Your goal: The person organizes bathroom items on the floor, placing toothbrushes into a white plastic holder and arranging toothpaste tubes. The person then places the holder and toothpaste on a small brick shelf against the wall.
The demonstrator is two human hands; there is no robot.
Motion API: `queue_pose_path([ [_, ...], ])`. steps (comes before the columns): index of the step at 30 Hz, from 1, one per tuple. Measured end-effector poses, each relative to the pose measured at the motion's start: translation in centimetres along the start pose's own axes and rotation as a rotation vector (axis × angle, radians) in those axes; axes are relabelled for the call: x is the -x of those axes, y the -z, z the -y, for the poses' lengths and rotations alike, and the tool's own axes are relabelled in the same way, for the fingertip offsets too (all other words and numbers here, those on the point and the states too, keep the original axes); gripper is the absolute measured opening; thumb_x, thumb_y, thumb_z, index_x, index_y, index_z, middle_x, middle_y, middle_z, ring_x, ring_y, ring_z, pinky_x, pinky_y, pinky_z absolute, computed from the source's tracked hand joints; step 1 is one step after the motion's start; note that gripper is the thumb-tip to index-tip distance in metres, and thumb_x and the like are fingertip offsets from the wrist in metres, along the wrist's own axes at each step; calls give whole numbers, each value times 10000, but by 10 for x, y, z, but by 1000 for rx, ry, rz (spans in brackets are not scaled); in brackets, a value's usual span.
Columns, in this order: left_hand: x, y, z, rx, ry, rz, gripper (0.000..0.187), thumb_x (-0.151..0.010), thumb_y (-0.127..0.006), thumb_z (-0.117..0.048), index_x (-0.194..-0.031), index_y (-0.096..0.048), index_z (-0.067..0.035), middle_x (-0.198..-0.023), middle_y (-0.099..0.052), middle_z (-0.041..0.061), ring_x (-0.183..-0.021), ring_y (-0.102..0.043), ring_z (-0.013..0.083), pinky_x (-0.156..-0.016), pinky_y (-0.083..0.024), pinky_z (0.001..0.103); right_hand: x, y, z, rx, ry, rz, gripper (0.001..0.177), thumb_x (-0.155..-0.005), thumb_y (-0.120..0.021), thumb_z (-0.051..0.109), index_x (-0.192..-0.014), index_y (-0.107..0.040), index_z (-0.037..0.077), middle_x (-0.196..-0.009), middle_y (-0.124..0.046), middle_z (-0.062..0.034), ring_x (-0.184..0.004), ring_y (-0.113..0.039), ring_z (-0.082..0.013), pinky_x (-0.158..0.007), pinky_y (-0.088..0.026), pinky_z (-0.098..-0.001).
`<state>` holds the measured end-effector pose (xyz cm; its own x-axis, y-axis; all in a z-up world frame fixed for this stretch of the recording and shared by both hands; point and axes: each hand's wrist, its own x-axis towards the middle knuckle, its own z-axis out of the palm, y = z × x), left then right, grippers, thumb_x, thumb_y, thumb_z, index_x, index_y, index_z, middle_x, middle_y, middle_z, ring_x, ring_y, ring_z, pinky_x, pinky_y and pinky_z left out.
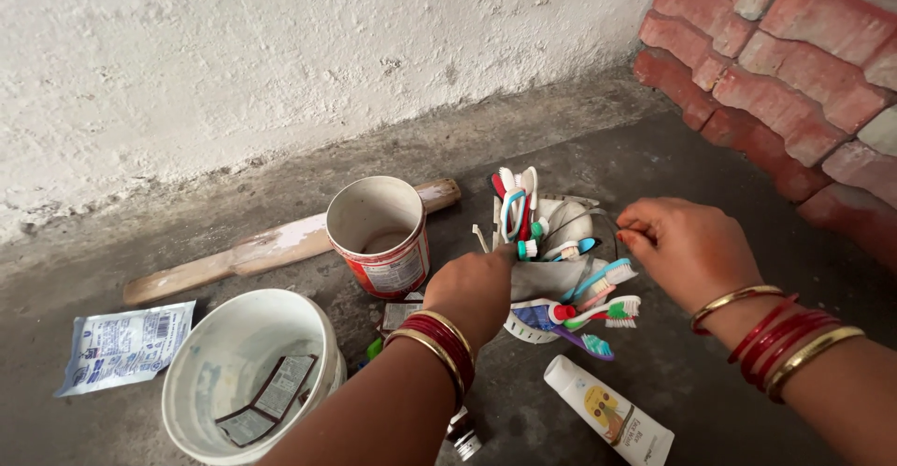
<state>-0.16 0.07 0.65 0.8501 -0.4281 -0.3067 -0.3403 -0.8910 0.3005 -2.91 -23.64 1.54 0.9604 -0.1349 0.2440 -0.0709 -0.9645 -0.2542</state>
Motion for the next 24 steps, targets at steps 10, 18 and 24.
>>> queue_pose_path([
  [10, 14, -8, 9, -15, -67, -30, 764, -985, -516, -107, -1635, -139, -247, -1138, -705, 131, -960, -722, 334, -763, -598, 470, 18, 11, 0, -113, 64, -8, 398, -897, -617, 114, -1283, -665, 198, -1222, -725, -46, -959, -740, -232, -801, -587, -389],
  [18, 16, -8, 11, 20, -72, -10, 737, -996, -510, -105, -1628, -159, -250, -1205, -683, 142, -1011, -713, 329, -795, -600, 451, 19, -9, -13, -32, 315, 132, 701, -773, -507, -73, -1415, -559, 205, -1371, -644, -68, -1277, -574, -286, -1066, -456, -426],
  [24, 10, -17, 20, 119, -141, -156, 580, -999, -544, -155, -1541, -348, -218, -1151, -703, 154, -1025, -699, 353, -860, -569, 476, 20, 13, -8, -118, 150, 34, 591, -807, -565, -43, -1346, -633, 191, -1312, -661, -86, -1142, -642, -286, -938, -525, -403],
])
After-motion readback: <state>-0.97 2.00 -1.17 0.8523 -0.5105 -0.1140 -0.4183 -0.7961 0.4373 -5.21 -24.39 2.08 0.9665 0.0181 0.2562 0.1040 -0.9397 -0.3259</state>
